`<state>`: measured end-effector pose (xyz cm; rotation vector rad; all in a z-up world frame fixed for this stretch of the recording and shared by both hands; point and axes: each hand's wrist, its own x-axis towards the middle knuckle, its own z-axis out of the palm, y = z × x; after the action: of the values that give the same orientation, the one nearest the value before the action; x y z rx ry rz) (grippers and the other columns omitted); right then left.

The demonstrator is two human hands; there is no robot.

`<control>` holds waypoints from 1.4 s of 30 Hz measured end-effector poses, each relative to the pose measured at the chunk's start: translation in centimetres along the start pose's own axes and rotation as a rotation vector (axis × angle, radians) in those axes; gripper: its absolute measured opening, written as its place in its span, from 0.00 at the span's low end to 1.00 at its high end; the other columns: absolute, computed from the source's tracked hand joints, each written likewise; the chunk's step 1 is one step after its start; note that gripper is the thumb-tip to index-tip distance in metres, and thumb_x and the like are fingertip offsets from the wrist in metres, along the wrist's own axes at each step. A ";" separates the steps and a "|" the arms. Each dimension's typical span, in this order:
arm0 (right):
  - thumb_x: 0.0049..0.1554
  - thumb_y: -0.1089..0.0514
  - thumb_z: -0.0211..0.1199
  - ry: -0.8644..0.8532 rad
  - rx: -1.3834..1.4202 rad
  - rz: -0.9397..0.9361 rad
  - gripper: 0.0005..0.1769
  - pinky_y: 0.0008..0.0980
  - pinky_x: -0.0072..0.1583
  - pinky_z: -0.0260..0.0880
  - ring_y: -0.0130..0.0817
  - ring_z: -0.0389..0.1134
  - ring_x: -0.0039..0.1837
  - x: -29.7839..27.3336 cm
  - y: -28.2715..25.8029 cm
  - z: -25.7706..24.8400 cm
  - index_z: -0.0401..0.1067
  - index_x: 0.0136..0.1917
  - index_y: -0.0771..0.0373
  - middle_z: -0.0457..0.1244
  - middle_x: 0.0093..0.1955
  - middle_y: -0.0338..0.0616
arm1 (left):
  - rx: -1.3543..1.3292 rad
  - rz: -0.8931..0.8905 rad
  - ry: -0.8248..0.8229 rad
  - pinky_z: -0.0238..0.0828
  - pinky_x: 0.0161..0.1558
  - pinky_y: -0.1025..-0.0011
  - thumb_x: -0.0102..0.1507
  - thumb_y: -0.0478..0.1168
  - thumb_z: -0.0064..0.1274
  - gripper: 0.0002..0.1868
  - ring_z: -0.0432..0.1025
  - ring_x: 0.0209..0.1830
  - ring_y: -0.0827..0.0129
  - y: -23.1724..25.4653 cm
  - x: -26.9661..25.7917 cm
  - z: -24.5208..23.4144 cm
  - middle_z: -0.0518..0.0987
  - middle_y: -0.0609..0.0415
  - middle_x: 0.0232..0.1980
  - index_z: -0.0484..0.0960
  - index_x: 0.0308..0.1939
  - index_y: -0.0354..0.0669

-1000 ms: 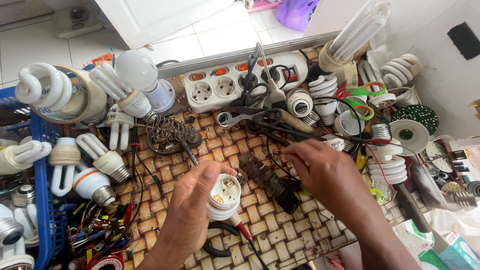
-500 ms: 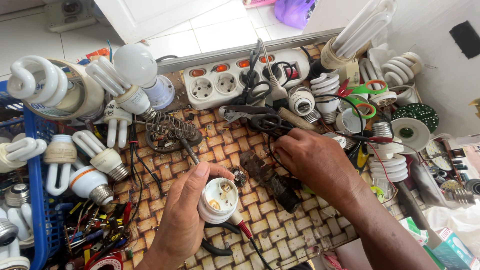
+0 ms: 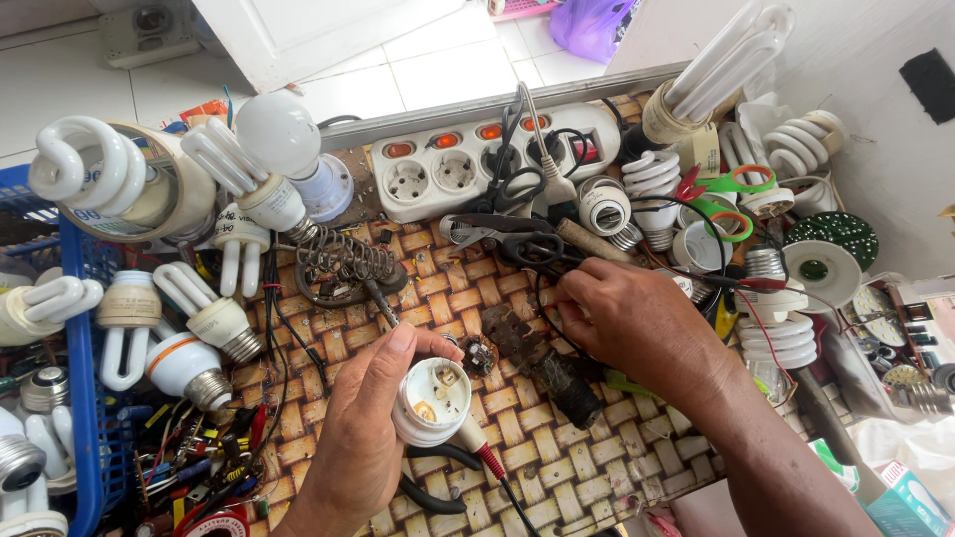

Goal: The person is repairing a compact fluorescent light bulb base. They use pliers to adjust internal components and a soldering iron to solder wires inside the bulb's base. The workspace is cluttered with various light bulbs and tools.

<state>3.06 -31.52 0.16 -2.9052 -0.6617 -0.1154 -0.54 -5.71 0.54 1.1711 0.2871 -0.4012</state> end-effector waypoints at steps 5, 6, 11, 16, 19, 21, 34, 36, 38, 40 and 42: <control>0.53 0.60 0.60 0.069 0.040 -0.017 0.00 0.45 0.33 0.64 0.41 0.66 0.36 -0.3 0.1 -0.4 0.71 0.40 0.55 0.63 0.35 0.38 | 0.048 -0.005 0.023 0.59 0.27 0.72 0.66 0.51 0.40 0.26 0.67 0.24 0.68 0.3 0.0 0.2 0.79 0.46 0.31 0.83 0.35 0.30; 0.53 0.60 0.60 0.068 0.040 -0.017 0.00 0.45 0.33 0.64 0.41 0.66 0.36 -0.4 0.0 -0.4 0.71 0.40 0.55 0.63 0.35 0.38 | 0.048 -0.006 0.024 0.59 0.27 0.72 0.66 0.51 0.40 0.26 0.67 0.24 0.68 0.4 -0.1 0.2 0.79 0.46 0.31 0.83 0.35 0.30; 0.59 0.54 0.59 0.046 0.053 -0.012 0.07 0.44 0.35 0.67 0.43 0.69 0.36 -0.4 -0.2 -0.8 0.75 0.47 0.55 0.67 0.39 0.39 | 0.111 0.023 0.029 0.59 0.25 0.72 0.66 0.51 0.41 0.25 0.68 0.21 0.68 0.4 -0.4 0.2 0.78 0.47 0.25 0.84 0.34 0.31; 0.59 0.52 0.60 0.009 0.060 -0.023 0.06 0.43 0.34 0.67 0.41 0.68 0.37 0.3 -0.5 -0.8 0.75 0.46 0.54 0.67 0.40 0.36 | 0.068 0.013 0.029 0.59 0.23 0.73 0.66 0.51 0.42 0.25 0.67 0.20 0.68 0.3 -0.4 0.2 0.76 0.47 0.24 0.84 0.35 0.31; 0.59 0.52 0.59 -0.074 0.031 0.018 0.06 0.45 0.32 0.66 0.42 0.68 0.37 0.7 -0.7 -1.0 0.74 0.44 0.52 0.66 0.39 0.35 | 0.110 0.020 0.027 0.57 0.22 0.73 0.66 0.51 0.42 0.25 0.66 0.19 0.70 0.4 -0.4 0.1 0.76 0.49 0.23 0.84 0.35 0.32; 0.59 0.53 0.59 -0.127 0.022 0.046 0.06 0.46 0.30 0.65 0.43 0.68 0.37 1.2 -1.1 -1.5 0.74 0.42 0.52 0.65 0.38 0.35 | 0.138 0.027 0.023 0.57 0.22 0.74 0.66 0.51 0.41 0.24 0.66 0.19 0.71 0.6 -0.5 0.2 0.76 0.49 0.22 0.85 0.35 0.33; 0.50 0.57 0.58 -0.170 -0.055 0.007 0.05 0.45 0.33 0.66 0.44 0.66 0.33 2.0 -0.9 -0.7 0.72 0.33 0.56 0.66 0.32 0.39 | 0.219 -0.053 -0.036 0.65 0.14 0.71 0.67 0.52 0.38 0.24 0.70 0.13 0.64 2.1 -0.4 2.7 0.75 0.46 0.22 0.81 0.34 0.35; 0.48 0.59 0.60 -0.190 0.020 0.031 0.02 0.42 0.32 0.66 0.39 0.66 0.32 1.8 -1.0 -1.7 0.73 0.35 0.55 0.66 0.33 0.37 | 0.238 -0.043 -0.036 0.63 0.15 0.72 0.67 0.52 0.38 0.24 0.70 0.14 0.65 2.1 -0.3 2.7 0.76 0.47 0.21 0.81 0.33 0.37; 0.50 0.59 0.61 -0.114 0.080 0.066 0.02 0.40 0.32 0.70 0.36 0.67 0.32 1.3 -0.6 -2.2 0.73 0.38 0.53 0.68 0.36 0.35 | 0.179 -0.059 -0.018 0.71 0.12 0.67 0.66 0.50 0.38 0.24 0.71 0.16 0.62 2.3 -0.4 2.7 0.79 0.44 0.29 0.81 0.33 0.33; 0.48 0.60 0.60 -0.053 0.159 0.079 0.02 0.39 0.35 0.66 0.37 0.66 0.31 0.7 -0.2 -1.9 0.70 0.36 0.53 0.67 0.33 0.35 | 0.155 -0.060 -0.020 0.70 0.13 0.68 0.66 0.51 0.39 0.24 0.71 0.14 0.60 2.0 -0.5 2.3 0.77 0.44 0.25 0.81 0.34 0.33; 0.45 0.61 0.60 0.007 0.238 0.090 0.03 0.39 0.37 0.63 0.37 0.64 0.31 0.4 0.0 -2.2 0.67 0.33 0.53 0.65 0.30 0.34 | 0.131 -0.062 -0.019 0.68 0.14 0.69 0.66 0.52 0.39 0.25 0.71 0.13 0.59 1.9 -0.7 2.1 0.76 0.44 0.22 0.81 0.35 0.33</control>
<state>3.27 -31.71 2.33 -2.6986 -0.5044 -0.0328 -0.26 -6.92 3.17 1.2881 0.2843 -0.4910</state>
